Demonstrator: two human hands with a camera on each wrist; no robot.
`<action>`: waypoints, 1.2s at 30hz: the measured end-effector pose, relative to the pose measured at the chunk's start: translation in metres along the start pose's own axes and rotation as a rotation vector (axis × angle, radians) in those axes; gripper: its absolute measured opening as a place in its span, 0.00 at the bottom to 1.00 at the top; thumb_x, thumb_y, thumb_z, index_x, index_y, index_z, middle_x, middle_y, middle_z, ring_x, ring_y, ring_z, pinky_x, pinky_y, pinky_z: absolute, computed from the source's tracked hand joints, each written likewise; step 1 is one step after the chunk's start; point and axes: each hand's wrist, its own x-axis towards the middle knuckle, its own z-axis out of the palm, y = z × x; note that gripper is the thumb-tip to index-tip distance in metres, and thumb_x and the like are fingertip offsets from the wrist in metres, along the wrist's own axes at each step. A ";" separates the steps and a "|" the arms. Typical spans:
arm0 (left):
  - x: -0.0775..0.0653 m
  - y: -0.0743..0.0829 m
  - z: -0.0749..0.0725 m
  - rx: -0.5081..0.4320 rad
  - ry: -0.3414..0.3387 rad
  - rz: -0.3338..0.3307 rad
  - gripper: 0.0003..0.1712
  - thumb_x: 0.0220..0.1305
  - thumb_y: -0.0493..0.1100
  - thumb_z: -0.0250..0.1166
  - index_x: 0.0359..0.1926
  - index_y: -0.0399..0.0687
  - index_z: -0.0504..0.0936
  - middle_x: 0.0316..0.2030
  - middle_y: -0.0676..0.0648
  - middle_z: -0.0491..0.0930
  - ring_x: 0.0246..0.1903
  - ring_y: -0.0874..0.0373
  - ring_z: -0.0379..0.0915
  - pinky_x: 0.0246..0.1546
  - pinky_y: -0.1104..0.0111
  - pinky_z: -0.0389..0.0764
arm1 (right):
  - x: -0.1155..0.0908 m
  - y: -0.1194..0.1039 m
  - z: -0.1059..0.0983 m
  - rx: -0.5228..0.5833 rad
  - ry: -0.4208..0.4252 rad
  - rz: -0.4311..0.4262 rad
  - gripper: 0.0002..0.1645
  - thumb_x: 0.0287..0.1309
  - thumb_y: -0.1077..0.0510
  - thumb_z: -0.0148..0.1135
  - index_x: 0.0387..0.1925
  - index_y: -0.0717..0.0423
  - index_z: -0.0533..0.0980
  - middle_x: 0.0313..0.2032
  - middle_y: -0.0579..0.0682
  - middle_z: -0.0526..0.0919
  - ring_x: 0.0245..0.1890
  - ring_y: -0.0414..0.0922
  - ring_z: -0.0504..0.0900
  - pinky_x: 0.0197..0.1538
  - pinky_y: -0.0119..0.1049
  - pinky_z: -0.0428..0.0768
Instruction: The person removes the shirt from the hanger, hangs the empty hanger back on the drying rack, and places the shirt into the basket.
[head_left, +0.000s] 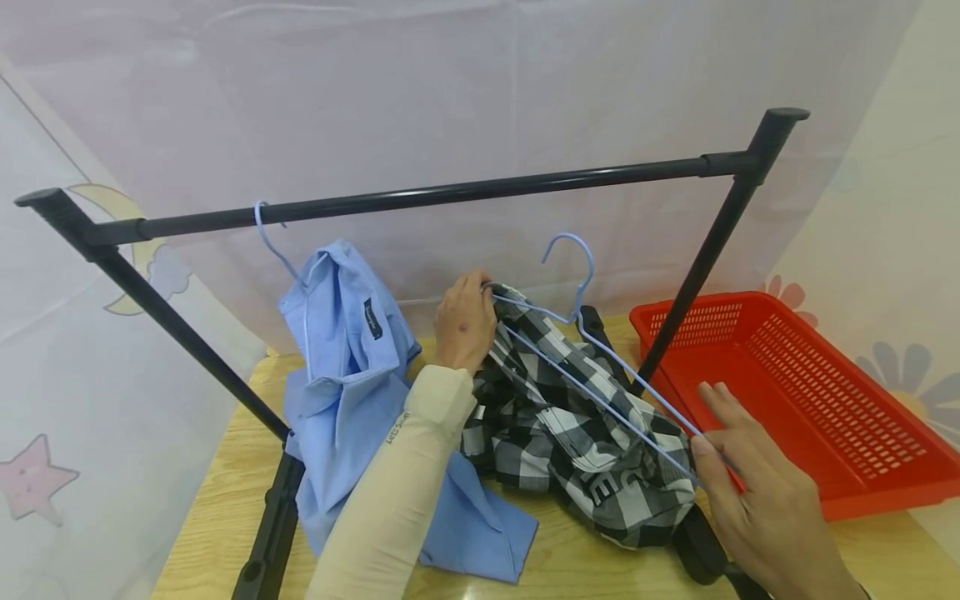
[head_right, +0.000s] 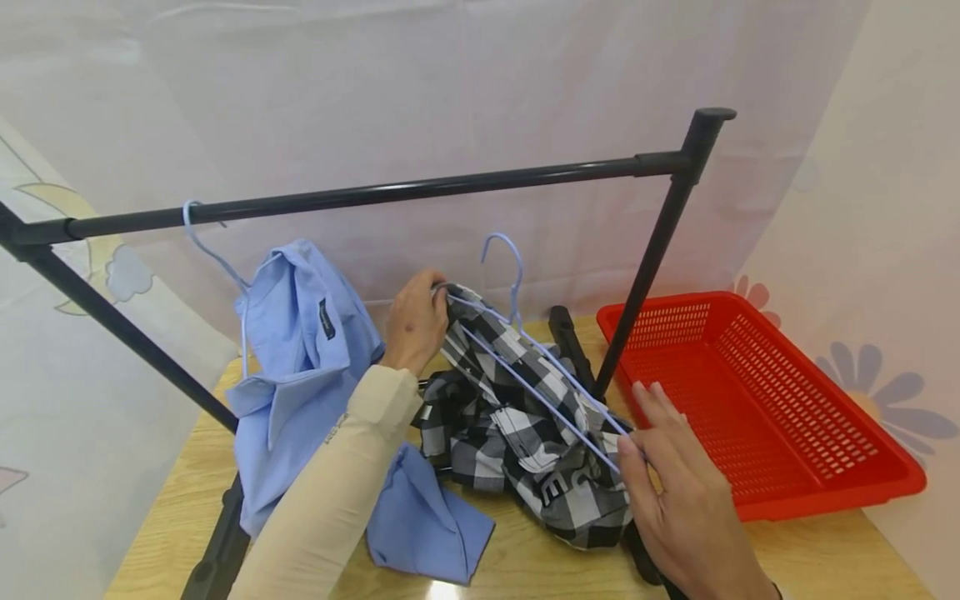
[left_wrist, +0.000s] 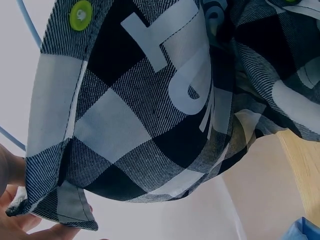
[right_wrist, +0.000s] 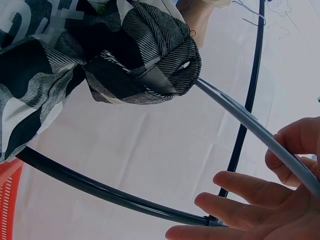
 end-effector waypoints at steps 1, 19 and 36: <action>0.000 0.000 0.000 0.001 -0.001 -0.002 0.09 0.75 0.38 0.57 0.49 0.42 0.80 0.46 0.44 0.83 0.41 0.45 0.80 0.40 0.53 0.79 | 0.000 0.000 0.000 -0.001 -0.001 -0.001 0.17 0.73 0.53 0.55 0.36 0.64 0.77 0.63 0.65 0.74 0.72 0.46 0.63 0.60 0.15 0.56; 0.002 -0.007 0.002 0.024 -0.006 -0.037 0.09 0.75 0.38 0.56 0.49 0.43 0.80 0.46 0.44 0.83 0.43 0.45 0.81 0.42 0.52 0.79 | -0.002 0.000 -0.003 -0.027 -0.036 0.029 0.13 0.70 0.56 0.59 0.35 0.63 0.78 0.64 0.63 0.73 0.68 0.59 0.67 0.55 0.15 0.57; 0.002 -0.009 0.001 0.030 -0.015 -0.060 0.08 0.75 0.37 0.55 0.48 0.42 0.79 0.43 0.43 0.83 0.42 0.45 0.81 0.41 0.52 0.79 | -0.005 0.001 -0.005 -0.035 -0.010 0.031 0.12 0.70 0.55 0.59 0.35 0.61 0.80 0.64 0.62 0.74 0.67 0.56 0.70 0.53 0.16 0.59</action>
